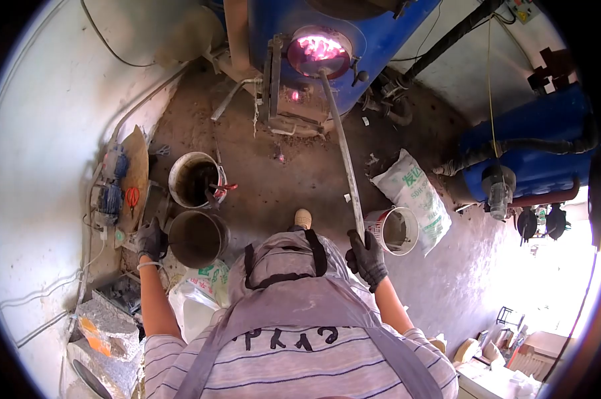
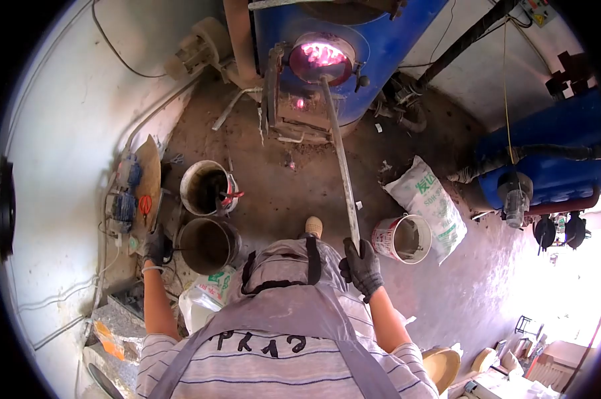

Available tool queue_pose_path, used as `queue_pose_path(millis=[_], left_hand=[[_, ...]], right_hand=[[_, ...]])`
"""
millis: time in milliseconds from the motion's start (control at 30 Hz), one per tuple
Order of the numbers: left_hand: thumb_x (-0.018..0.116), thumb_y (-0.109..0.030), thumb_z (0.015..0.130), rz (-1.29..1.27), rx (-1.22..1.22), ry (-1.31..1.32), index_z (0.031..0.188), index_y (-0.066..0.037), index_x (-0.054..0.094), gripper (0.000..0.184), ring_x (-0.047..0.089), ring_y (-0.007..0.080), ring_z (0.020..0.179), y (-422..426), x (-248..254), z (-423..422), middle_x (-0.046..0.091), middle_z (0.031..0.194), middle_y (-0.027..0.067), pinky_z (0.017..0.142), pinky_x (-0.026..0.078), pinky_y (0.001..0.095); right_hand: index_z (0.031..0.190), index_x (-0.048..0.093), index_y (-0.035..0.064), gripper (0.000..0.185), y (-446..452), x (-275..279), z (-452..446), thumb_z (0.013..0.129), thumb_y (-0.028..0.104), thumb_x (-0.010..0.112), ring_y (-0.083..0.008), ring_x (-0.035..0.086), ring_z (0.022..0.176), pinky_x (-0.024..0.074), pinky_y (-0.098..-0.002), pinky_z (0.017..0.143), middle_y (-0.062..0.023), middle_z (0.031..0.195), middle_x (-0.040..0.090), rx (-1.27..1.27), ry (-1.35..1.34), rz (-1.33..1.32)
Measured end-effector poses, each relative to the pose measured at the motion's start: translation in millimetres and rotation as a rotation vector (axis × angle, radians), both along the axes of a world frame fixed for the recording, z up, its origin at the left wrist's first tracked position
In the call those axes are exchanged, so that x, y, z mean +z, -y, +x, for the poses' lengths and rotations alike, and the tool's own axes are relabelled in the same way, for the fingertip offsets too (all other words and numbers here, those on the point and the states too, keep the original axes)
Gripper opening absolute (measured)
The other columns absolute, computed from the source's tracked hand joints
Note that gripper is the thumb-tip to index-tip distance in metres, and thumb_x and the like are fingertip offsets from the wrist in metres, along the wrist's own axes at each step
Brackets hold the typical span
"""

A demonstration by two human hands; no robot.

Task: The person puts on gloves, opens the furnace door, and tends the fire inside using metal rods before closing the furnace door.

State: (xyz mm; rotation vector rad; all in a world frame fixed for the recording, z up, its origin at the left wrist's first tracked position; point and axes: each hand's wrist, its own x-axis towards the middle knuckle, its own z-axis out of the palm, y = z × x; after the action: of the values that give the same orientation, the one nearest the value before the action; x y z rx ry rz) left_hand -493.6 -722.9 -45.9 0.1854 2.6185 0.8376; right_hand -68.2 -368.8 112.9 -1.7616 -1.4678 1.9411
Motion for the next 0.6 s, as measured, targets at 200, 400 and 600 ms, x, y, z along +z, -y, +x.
queue_pose_path(millis=[200,400,600], left_hand=[[0.047,-0.045,0.084,0.106,0.274,0.297,0.060,-0.002,0.055,0.049,0.052,0.0221,0.040,-41.4,73.3,26.7,0.053,0.048,0.0097,0.042,0.040,0.0338],[0.050,-0.044,0.083,-0.005,0.178,0.259,0.072,-0.001,0.057,0.045,0.056,0.0245,0.051,-20.5,65.2,22.5,0.056,0.053,0.0099,0.050,0.043,0.0360],[0.054,-0.029,0.081,-0.154,-0.246,0.032,0.098,-0.001,0.050,0.034,0.059,0.0272,0.064,56.0,-13.8,-4.5,0.061,0.068,0.0108,0.058,0.045,0.0374]], right_hand=[[0.100,0.050,0.0044,0.030,-37.6,-19.2,-51.1,0.084,0.030,0.055,-0.0102,0.038,0.037,0.0285,-0.0244,0.033,-0.0046,0.056,0.047,0.000,-0.125,0.030],[0.094,0.049,0.0071,0.025,-46.3,-7.9,-78.1,0.083,0.028,0.057,-0.0117,0.043,0.044,0.0321,-0.0253,0.037,-0.0045,0.062,0.050,-0.025,-0.135,-0.092],[0.094,0.054,0.0047,0.028,-114.7,-41.6,-141.5,0.081,0.029,0.060,-0.0084,0.043,0.041,0.0321,-0.0221,0.035,-0.0046,0.066,0.057,-0.003,-0.243,0.067]])
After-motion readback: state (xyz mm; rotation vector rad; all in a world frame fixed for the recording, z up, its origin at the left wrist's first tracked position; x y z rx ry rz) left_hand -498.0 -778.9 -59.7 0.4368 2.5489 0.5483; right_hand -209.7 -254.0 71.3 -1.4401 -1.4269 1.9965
